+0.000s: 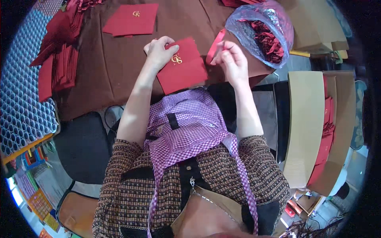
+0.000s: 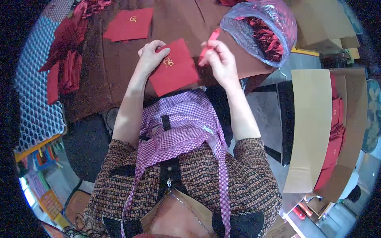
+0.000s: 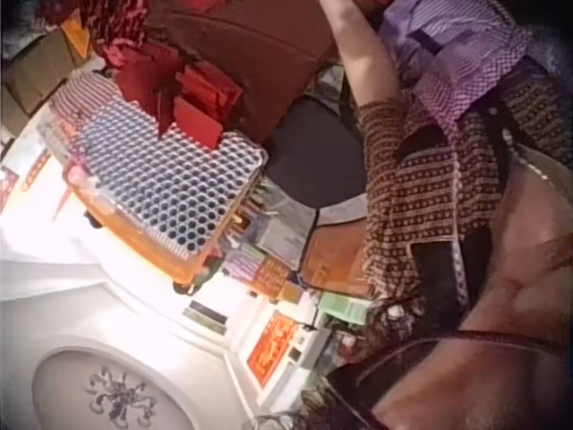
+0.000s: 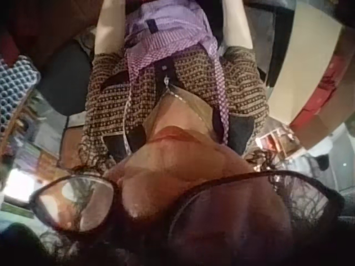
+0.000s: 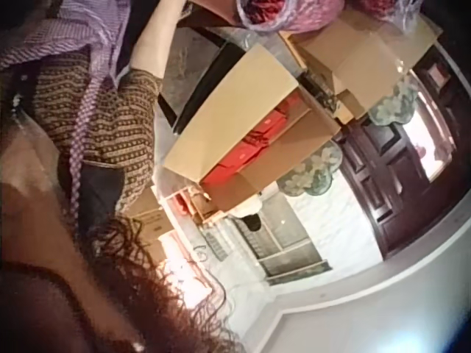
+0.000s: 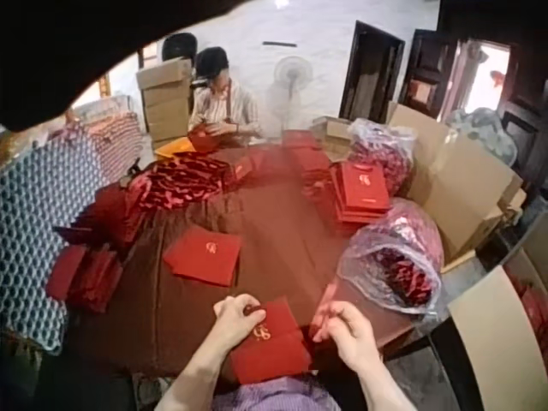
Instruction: The person picks up a red envelope and a ribbon, threads the ribbon through the envelope holes, and ties it into a bow before placing it in a box and repeating the process.
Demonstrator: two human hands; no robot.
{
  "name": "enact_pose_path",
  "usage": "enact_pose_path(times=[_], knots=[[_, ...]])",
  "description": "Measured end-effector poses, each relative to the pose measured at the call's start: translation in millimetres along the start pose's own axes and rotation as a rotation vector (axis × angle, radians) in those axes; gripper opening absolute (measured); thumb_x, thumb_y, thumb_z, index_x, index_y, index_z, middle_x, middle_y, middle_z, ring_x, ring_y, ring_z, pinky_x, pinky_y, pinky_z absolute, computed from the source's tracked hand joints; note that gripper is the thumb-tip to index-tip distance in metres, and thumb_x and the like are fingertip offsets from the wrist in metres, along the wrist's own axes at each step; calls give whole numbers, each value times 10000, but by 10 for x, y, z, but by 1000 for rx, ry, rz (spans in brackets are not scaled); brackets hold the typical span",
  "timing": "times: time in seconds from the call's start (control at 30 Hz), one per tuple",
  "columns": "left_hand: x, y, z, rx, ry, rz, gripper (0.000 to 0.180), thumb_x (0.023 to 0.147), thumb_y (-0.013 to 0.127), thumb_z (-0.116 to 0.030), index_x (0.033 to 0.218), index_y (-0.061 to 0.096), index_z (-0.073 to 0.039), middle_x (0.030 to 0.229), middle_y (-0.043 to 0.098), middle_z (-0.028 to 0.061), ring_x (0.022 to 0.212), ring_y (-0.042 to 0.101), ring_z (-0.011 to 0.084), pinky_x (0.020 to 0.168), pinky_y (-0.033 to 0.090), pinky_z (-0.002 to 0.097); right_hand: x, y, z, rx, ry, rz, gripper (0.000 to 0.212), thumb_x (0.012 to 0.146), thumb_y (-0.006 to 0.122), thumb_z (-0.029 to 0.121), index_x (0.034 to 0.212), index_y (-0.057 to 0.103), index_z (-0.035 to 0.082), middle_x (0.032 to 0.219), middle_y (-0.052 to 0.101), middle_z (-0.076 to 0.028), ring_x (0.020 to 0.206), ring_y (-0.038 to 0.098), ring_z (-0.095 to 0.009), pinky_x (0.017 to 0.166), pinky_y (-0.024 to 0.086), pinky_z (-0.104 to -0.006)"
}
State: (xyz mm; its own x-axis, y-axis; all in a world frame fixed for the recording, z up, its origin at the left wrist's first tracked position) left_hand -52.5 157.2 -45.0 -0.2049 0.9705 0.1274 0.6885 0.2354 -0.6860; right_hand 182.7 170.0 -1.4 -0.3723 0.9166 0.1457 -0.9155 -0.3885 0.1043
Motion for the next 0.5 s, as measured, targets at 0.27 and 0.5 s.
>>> enact_pose_path(times=[0.27, 0.5], knots=[[-11, -31, -144, 72, 102, -50, 348, 717, 722, -345, 935, 686, -76, 827, 687, 90, 828, 642, 243, 875, 432, 375, -9, 281, -66, -449, 35, 35, 151, 934, 511, 107, 955, 600, -13, 741, 615, -38, 680, 594, -130, 623, 485, -264], [-66, -10, -196, 103, 192, -55, 300, 715, 731, -288, 899, 689, -54, 811, 688, 107, 804, 656, 254, 857, 458, 376, 97, 515, 41, -831, -241, -27, 126, 838, 605, 120, 871, 631, 1, 780, 643, -149, 715, 641, -270, 638, 494, -349]])
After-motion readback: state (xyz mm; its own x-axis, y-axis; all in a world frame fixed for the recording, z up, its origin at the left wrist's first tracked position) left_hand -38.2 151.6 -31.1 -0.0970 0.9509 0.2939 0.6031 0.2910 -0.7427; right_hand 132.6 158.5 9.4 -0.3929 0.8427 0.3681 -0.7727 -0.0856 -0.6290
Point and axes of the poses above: each hand's wrist, its own x-axis towards the middle knuckle, its own y-axis out of the palm, z = x × y, the point moved 6 cm from there along x, towards the middle knuckle
